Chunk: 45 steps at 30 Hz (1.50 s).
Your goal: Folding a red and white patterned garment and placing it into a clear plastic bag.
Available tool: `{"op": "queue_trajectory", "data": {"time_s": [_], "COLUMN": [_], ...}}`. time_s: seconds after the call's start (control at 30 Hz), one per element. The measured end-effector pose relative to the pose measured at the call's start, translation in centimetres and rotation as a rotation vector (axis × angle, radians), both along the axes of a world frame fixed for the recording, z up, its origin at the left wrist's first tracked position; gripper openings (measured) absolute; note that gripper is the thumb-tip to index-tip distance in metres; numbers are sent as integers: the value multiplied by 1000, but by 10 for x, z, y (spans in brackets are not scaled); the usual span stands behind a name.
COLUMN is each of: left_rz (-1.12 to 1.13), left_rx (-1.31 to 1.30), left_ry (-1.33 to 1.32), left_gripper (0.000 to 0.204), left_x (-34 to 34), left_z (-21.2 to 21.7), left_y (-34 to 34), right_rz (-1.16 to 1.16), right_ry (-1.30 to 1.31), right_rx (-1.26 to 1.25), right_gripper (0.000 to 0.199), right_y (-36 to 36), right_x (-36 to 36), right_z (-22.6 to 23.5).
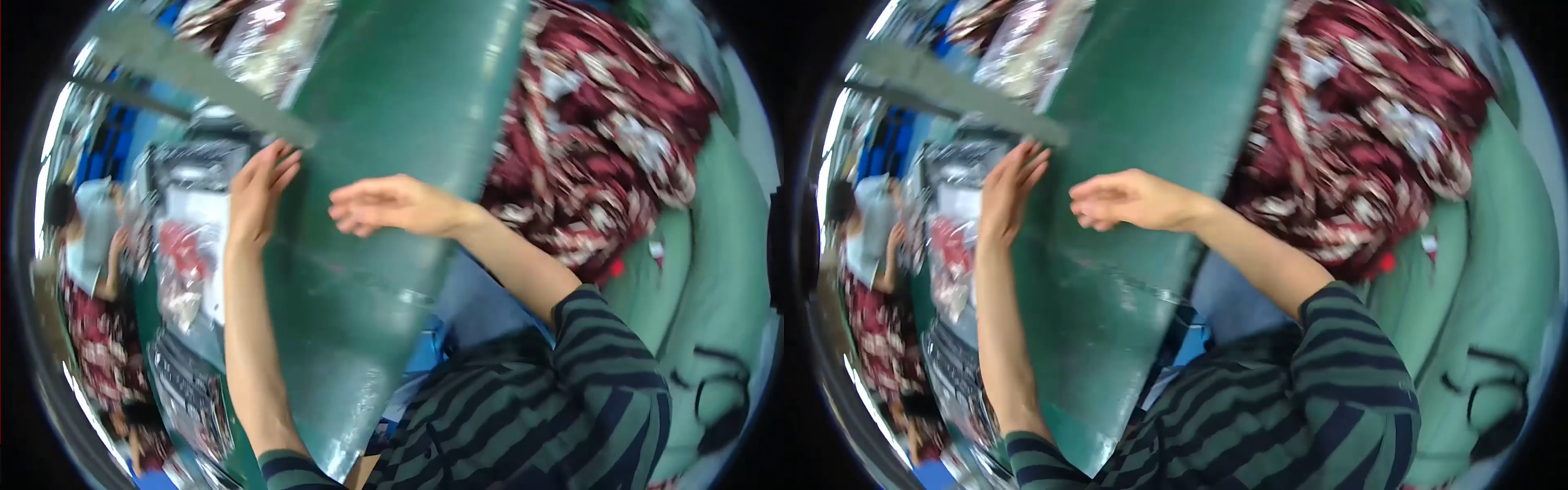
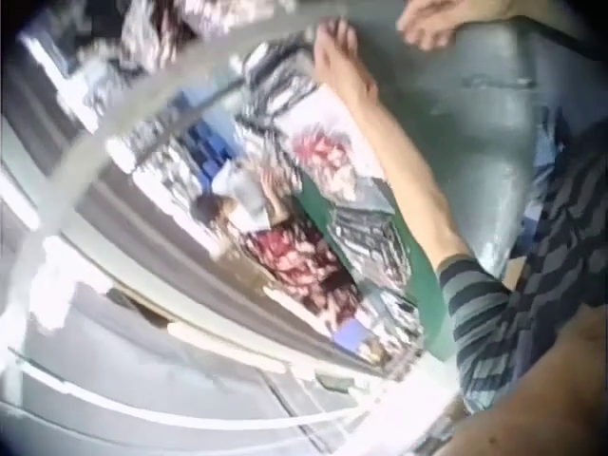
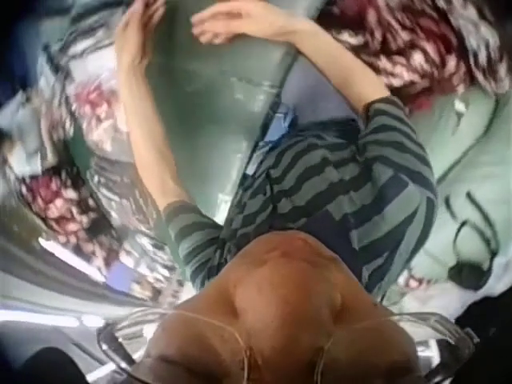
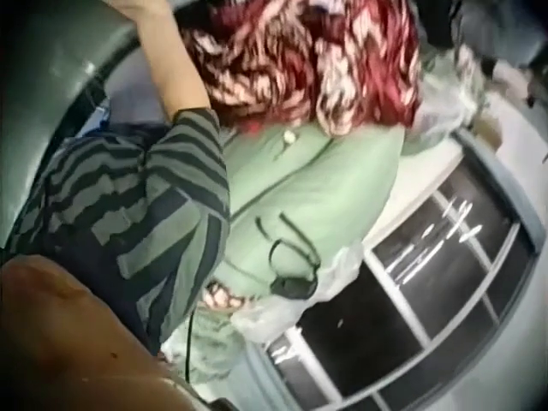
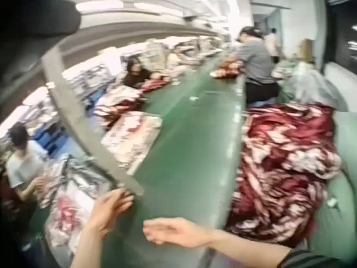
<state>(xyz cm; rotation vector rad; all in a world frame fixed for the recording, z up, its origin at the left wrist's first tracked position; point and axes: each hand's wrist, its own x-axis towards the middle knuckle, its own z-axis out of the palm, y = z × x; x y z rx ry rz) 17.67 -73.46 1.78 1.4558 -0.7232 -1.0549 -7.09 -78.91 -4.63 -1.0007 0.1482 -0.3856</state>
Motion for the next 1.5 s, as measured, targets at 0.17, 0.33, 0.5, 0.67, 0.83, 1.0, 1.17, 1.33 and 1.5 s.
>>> {"op": "queue_trajectory", "data": {"time_s": [0.17, 0.33, 0.5, 0.67, 0.83, 1.0, 1.17, 1.33, 1.5], "left_rz": [-197, -259, -195, -13, 90, 157, 191, 216, 169], "left_rx": [136, 212, 129, 99, 113, 73, 26, 21, 12], "left_ry": [136, 331, 348, 308, 213, -59, -204, -256, -399], "left_gripper": [41, 37, 36, 36, 34, 32, 30, 31, 42], "left_x": [-58, -110, -138, -160, -175, -192, -201, -199, -219], "left_z": [-7, -21, -26, -31, -26, -33, -51, -57, -50], "left_y": [91, 187, 267, 322, 349, 338, 353, 347, 332], "right_rz": [-487, -1407, -1432, -1360, -1383, -1359, -1127, -1529, -1119], "right_ry": [406, 1215, 1512, 1276, 1095, 1116, 1591, 218, -338], "right_rx": [-57, -984, -1522, -1131, -1218, -982, -951, 147, -71], "right_gripper": [35, 33, 29, 21, 24, 40, 39, 16, 17], "right_y": [2, 10, 25, 17, -10, -45, -39, -63, -9], "right_x": [-214, -357, -375, -407, -411, -412, -441, -460, -280], "right_z": [-19, -112, -101, -117, -48, -49, -120, -33, 179]}}
